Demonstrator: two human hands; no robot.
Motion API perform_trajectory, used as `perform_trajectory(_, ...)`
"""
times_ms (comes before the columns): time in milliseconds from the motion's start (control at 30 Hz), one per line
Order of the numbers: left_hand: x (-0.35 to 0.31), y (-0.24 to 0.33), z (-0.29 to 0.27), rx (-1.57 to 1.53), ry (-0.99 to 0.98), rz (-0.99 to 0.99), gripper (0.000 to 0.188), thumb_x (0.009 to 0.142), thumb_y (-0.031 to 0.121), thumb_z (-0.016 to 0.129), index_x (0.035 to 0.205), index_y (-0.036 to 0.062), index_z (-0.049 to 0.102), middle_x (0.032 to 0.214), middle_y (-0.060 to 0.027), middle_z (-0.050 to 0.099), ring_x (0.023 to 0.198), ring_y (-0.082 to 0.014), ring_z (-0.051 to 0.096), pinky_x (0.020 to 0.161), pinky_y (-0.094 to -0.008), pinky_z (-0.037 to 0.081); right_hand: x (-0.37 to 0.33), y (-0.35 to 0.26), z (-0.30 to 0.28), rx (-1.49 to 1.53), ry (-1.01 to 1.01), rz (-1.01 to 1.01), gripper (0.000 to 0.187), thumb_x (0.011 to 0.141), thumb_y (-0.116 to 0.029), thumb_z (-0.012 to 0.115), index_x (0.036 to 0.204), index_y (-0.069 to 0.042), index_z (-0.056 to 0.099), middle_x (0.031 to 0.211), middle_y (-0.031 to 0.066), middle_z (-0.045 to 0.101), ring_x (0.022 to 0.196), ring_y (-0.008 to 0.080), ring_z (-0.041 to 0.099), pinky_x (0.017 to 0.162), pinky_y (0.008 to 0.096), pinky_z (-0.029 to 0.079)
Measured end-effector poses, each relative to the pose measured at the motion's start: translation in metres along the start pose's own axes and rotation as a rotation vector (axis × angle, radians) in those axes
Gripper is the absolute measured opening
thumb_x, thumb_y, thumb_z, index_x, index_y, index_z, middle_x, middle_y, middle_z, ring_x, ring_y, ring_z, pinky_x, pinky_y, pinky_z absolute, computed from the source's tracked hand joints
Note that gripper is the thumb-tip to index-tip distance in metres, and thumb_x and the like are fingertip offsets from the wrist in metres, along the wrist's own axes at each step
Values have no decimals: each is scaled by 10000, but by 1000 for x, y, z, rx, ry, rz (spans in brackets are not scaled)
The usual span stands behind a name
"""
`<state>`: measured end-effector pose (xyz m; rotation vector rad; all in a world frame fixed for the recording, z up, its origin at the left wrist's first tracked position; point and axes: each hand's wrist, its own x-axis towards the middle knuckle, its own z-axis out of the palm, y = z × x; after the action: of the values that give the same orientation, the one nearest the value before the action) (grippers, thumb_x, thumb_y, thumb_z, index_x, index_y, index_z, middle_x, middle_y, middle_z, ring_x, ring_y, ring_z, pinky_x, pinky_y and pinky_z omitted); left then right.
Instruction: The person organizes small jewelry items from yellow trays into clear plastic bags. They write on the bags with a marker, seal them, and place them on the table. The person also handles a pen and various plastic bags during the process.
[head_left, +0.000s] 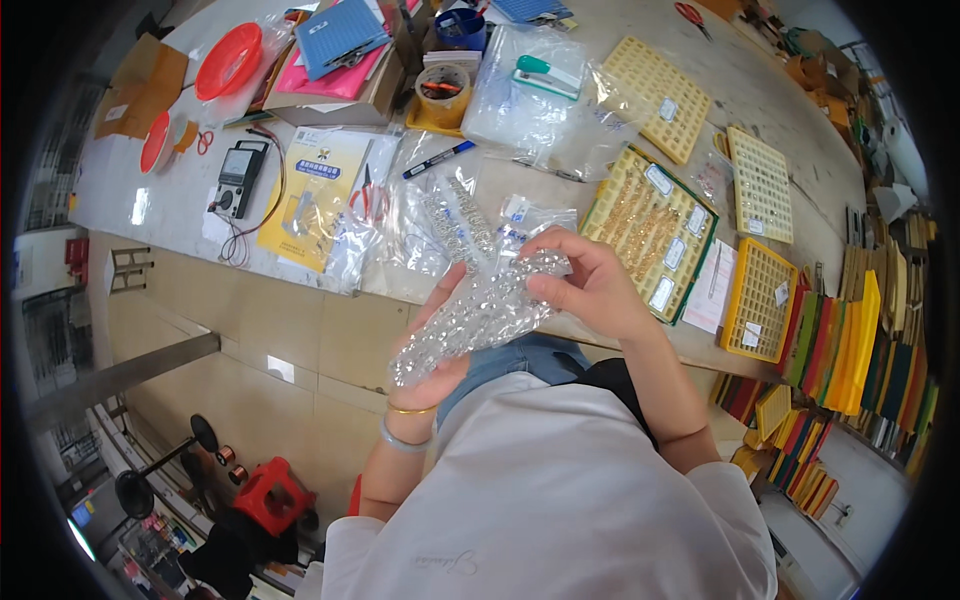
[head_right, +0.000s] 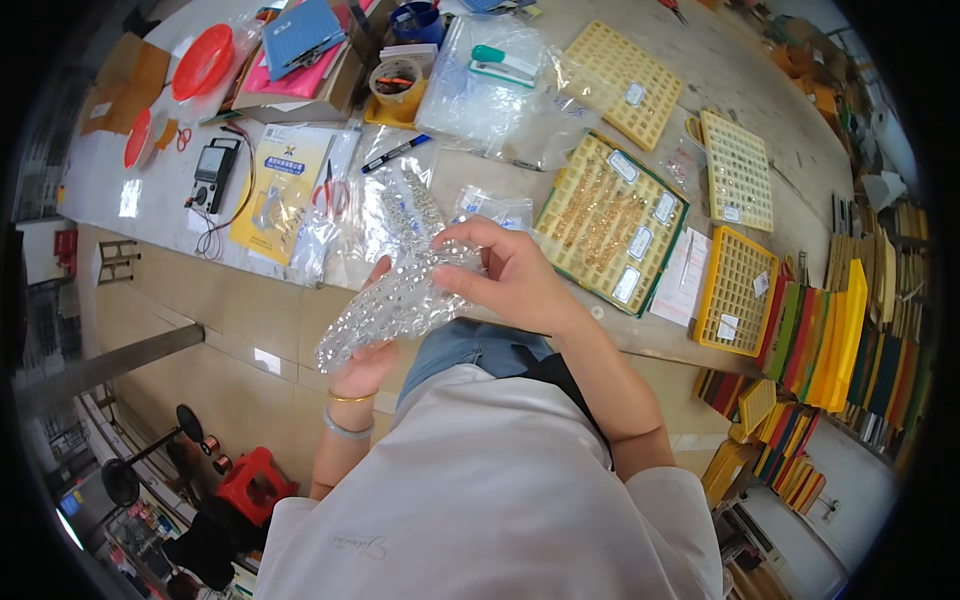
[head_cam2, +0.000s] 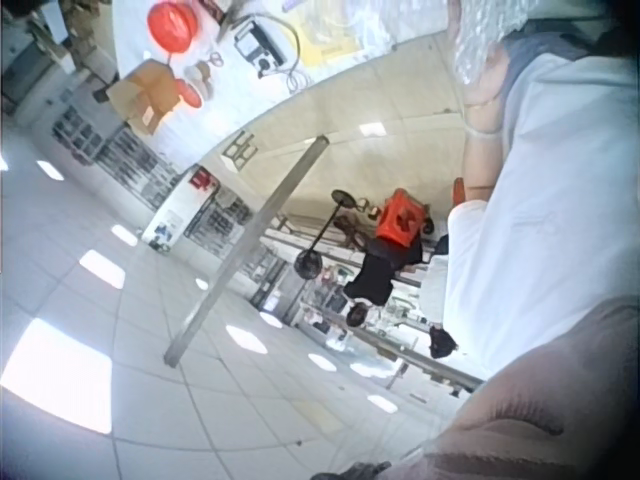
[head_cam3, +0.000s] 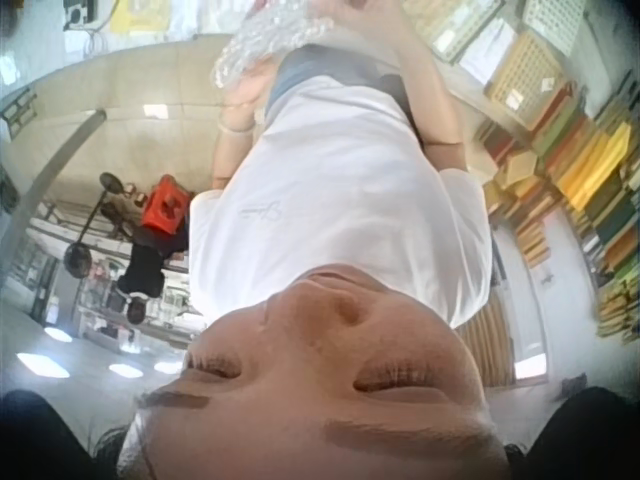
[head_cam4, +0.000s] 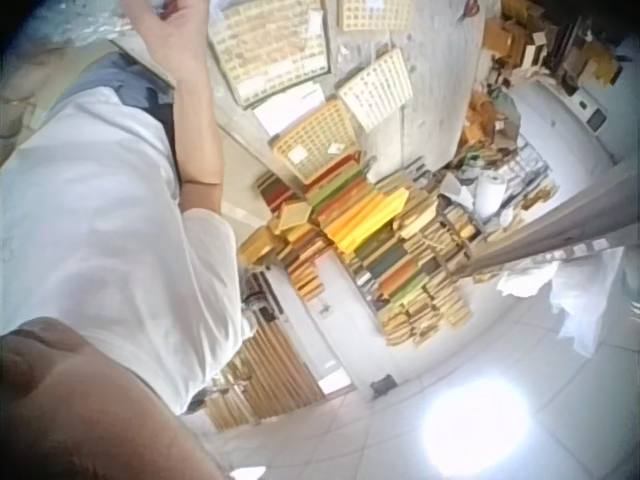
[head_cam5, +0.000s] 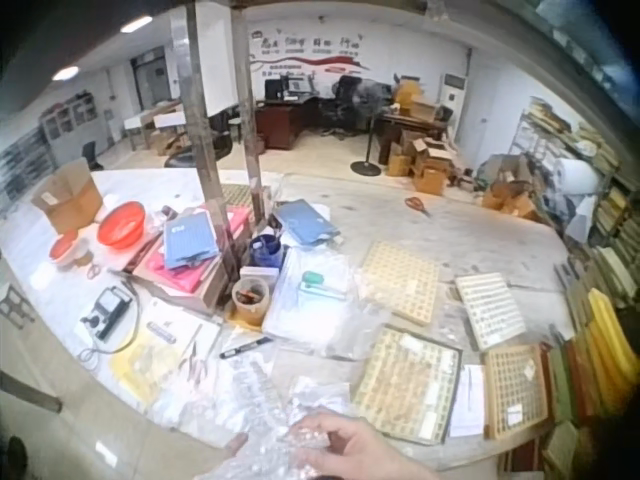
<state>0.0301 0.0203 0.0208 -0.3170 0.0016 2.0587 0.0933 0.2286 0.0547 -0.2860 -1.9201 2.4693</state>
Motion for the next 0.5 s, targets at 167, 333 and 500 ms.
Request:
perform_trajectory(167, -2, 8, 1, 593, 28, -18, 424, 869, 187, 526, 1230, 6, 396, 1160, -120, 493, 1029, -176, 504, 716, -273, 490, -13, -10, -5, 20, 91, -10, 184, 840, -88, 633, 998, 1, 603, 841, -9, 511, 702, 27, 455, 576, 197, 367)
perform_trajectory(333, 4, 0, 20, 1110, -50, -12, 400, 851, 279, 592, 1114, -3, 485, 1096, -67, 502, 1018, -122, 477, 825, -260, 407, -21, -12, -14, -128, 38, -8, 180, 879, -178, 595, 885, 0, 618, 801, -10, 486, 691, 41, 412, 604, 209, 345)
perform_trajectory(500, 12, -16, 43, 1436, -66, 39, 287, 835, 126, 632, 1067, -2, 523, 1105, -61, 494, 967, -103, 475, 814, -245, 404, -26, -9, -11, -140, -8, -130, 238, 916, -220, 536, 848, 0, 599, 746, -15, 452, 697, 64, 390, 636, 226, 346)
